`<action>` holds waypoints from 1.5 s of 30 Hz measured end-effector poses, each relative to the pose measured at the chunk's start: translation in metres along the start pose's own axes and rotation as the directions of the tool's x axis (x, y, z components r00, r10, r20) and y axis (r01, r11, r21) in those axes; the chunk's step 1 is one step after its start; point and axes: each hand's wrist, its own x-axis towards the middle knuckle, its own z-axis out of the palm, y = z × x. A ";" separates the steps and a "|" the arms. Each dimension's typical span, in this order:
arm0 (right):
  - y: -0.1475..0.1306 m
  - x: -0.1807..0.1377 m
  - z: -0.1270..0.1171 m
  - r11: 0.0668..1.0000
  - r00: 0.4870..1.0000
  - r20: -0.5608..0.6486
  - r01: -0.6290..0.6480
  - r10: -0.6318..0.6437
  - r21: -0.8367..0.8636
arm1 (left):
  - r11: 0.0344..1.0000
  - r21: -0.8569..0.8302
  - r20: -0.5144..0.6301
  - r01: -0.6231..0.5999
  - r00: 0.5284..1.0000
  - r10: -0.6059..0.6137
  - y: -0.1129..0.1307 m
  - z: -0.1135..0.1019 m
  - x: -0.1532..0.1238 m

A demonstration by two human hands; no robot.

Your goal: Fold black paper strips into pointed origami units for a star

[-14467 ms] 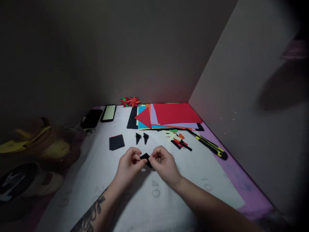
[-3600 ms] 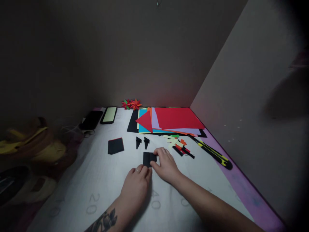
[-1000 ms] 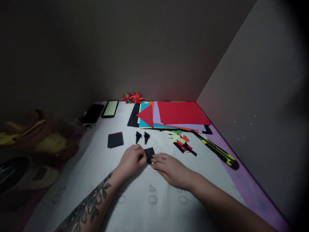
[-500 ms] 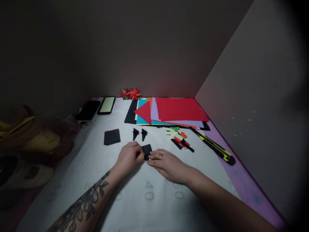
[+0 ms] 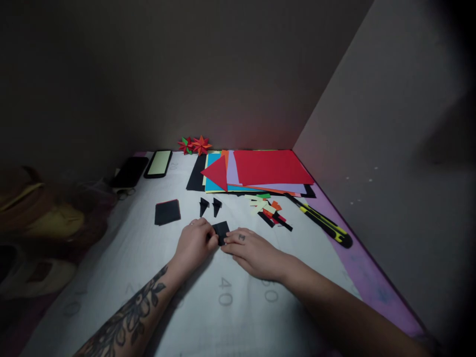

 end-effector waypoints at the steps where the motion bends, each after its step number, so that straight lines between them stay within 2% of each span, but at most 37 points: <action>1: 0.000 0.000 0.000 1.000 1.000 0.006 -0.003 0.003 -0.001 | 1.000 0.003 0.002 0.004 1.000 -0.004 0.000 0.000 0.000; 12: -0.006 0.002 0.000 0.997 0.999 0.039 -0.021 0.024 -0.068 | 1.000 0.013 0.000 0.006 1.000 -0.006 0.000 0.002 -0.002; 17: -0.006 0.000 0.003 0.995 0.999 0.037 -0.024 0.027 -0.094 | 0.997 -0.069 -0.022 0.039 0.999 -0.041 -0.005 0.001 -0.003; 28: -0.028 0.019 0.011 0.953 0.977 0.046 -0.192 0.208 -0.235 | 0.966 -0.259 -0.006 0.012 1.000 -0.014 -0.021 0.002 -0.004; 37: -0.029 0.004 0.012 0.959 0.968 -0.017 -0.248 0.248 -0.135 | 0.971 -0.238 -0.028 0.008 1.000 -0.015 -0.019 0.000 -0.006; 45: -0.024 -0.004 0.015 0.981 0.981 -0.089 -0.179 0.172 -0.078 | 0.974 -0.227 -0.029 -0.022 0.999 0.016 -0.022 0.000 -0.009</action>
